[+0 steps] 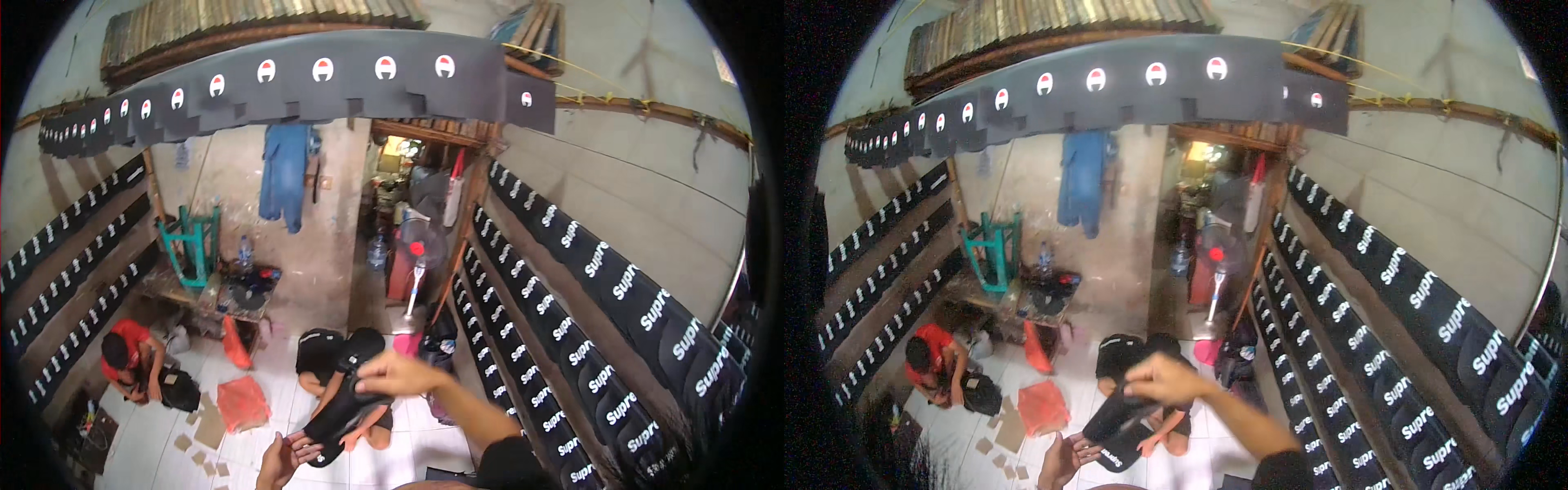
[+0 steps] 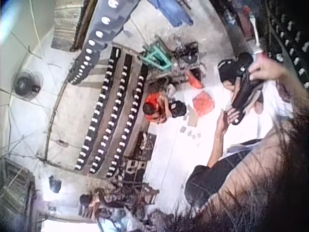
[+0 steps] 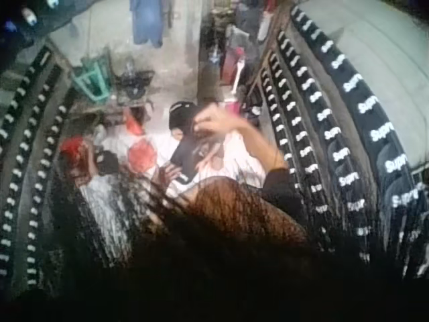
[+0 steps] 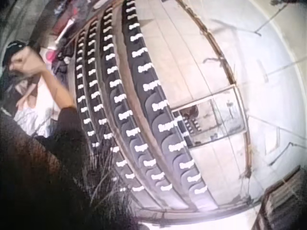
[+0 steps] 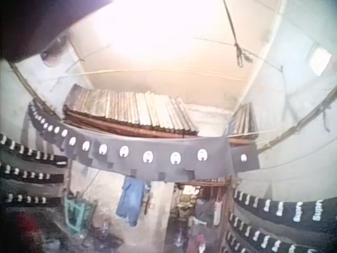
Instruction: The person hands fabric pieces to a coworker who places them in a screen-printing frame and applies ink with a squeegee; the person then takes the printed garments and hangs them on a wire rack or passes them to others for stacking.
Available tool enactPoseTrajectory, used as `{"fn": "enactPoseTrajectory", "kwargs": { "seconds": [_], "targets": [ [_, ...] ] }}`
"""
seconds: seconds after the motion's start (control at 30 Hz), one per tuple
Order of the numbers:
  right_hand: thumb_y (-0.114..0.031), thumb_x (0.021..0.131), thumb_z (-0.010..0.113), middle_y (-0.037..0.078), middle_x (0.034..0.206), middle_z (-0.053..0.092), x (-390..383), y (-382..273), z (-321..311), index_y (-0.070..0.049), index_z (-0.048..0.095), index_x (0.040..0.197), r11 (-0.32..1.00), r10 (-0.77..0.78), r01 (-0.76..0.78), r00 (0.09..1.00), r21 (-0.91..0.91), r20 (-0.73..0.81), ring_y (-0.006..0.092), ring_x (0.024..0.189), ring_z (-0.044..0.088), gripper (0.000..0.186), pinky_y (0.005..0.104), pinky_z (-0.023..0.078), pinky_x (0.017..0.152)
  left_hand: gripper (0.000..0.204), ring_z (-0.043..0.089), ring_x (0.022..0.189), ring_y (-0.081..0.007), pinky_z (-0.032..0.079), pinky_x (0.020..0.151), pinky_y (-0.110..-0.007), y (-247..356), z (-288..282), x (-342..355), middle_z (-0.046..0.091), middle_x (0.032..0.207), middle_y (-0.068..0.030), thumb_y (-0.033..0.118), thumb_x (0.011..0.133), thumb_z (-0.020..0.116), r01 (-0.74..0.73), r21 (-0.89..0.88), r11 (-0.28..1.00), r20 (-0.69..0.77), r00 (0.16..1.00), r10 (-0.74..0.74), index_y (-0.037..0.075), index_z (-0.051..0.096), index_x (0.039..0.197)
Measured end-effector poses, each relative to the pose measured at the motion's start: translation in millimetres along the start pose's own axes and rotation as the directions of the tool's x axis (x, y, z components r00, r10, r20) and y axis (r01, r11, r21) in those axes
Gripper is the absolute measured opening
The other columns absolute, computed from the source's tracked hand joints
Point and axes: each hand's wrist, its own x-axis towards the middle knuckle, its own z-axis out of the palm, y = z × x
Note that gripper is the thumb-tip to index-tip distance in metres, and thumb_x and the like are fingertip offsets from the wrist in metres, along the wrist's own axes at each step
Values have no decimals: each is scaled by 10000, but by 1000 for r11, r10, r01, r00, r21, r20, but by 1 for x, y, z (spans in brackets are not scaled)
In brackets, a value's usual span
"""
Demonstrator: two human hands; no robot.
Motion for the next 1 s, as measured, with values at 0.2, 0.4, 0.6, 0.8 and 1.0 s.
{"fn": "enactPoseTrajectory", "kwargs": {
  "seconds": [0.2, 0.4, 0.6, 0.8, 1.0],
  "targets": [
    [-195, 754, 645, -3, 638, 594, -14, -174, -233, -51, 627, 731, 883, -409, 138, 695, -449, -591, 102, 640, 557, 146, 284, 452, 628, 447, 460, 1128, -276, 416, 929, -367, -19, -15, 50, 455, 1234, -152, 342, 929, 361, 80, -24, 996, -107, 991, -82, 26, 368, 1244],
    [-183, 853, 569, 136, 910, 590, -47, -240, -468, 90, 466, 1063, 906, -396, 320, 412, -276, -821, 114, 427, 482, 360, 221, 395, 352, 464, 483, 1099, -263, 427, 912, -358, -34, 52, 86, 474, 1217, -152, 356, 931, 356, -70, 38, 997, -213, 974, 77, 12, 380, 1241],
    [-93, 849, 544, 159, 914, 601, -56, -184, -535, 111, 517, 967, 915, -139, 389, 551, 106, -823, 225, 703, 610, 237, 317, 524, 627, 483, 506, 1069, -250, 438, 894, -348, -60, 83, 102, 492, 1199, -151, 370, 933, 351, -163, 67, 984, -284, 943, 176, -2, 391, 1238],
    [-139, 812, 608, 131, 951, 607, -55, -152, -525, 76, 564, 971, 967, -150, 253, 469, -30, -870, 197, 838, 573, 271, 311, 466, 721, 503, 529, 1040, -237, 449, 876, -338, -83, 100, 103, 510, 1182, -151, 385, 935, 345, -217, 80, 973, -352, 907, 232, -16, 403, 1234],
    [-246, 813, 635, -42, 739, 524, -47, -127, -530, -73, 630, 922, 933, -332, 188, 124, -306, -935, 37, 604, 405, 204, 201, 304, 501, 539, 545, 1019, -285, 441, 877, -387, -95, 88, 71, 536, 1141, -179, 424, 925, 340, -290, 133, 948, -452, 833, 318, -40, 435, 1183]
  ]
}}
